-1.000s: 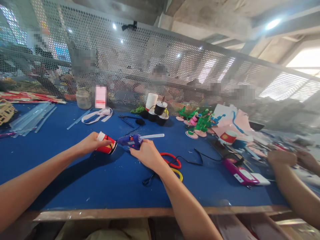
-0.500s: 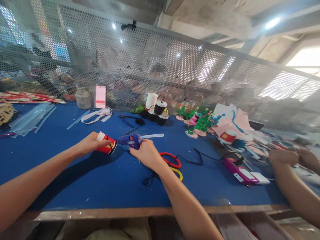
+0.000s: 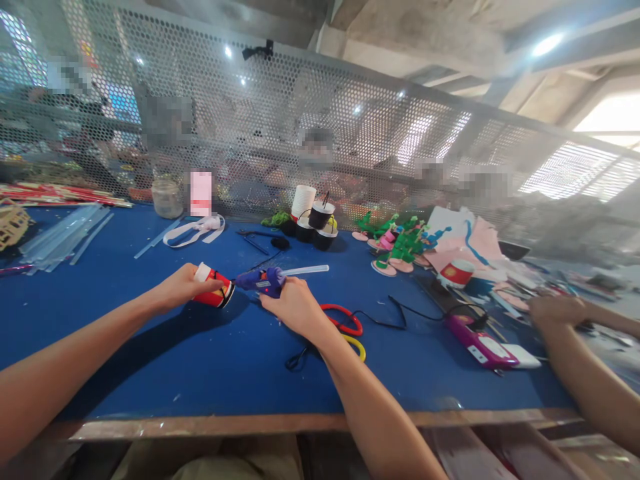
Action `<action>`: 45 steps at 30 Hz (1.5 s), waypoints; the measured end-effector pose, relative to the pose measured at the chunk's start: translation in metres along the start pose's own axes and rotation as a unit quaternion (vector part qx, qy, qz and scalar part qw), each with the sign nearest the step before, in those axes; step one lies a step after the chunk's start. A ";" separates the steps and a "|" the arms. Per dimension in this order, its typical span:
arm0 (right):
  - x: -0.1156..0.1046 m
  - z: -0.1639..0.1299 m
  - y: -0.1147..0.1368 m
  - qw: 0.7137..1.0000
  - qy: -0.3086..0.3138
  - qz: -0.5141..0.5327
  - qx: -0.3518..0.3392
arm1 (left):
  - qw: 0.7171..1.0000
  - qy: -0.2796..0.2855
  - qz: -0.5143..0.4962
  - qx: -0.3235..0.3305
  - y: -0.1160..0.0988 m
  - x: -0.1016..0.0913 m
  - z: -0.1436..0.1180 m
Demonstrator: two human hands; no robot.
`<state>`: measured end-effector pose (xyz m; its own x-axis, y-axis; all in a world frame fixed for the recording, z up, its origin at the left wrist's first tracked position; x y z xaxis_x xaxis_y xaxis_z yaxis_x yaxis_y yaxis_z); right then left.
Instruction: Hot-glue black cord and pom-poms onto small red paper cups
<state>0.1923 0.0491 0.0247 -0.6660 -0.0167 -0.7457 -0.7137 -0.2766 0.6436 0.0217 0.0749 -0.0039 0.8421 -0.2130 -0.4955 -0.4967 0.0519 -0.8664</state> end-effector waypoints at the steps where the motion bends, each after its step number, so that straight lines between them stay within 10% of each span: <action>1: 0.000 0.000 0.000 1.000 0.000 0.007 0.002 | 1.000 -0.001 -0.001 -0.001 0.000 0.000 0.000; 45: -0.001 -0.005 0.001 1.000 0.004 -0.021 0.002 | 1.000 -0.002 0.023 0.007 0.000 0.000 0.002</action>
<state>0.1936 0.0442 0.0254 -0.6342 -0.0128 -0.7731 -0.7413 -0.2740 0.6127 0.0221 0.0769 -0.0045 0.8199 -0.2056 -0.5343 -0.5312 0.0751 -0.8439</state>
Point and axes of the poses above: each hand's wrist, its own z-axis towards the middle knuckle, its own x-axis out of the palm, y = z × x, the point moved 9 cm from there along z, towards the middle knuckle, and after that the axes turned 1 degree about z, right-handed, at the moved point
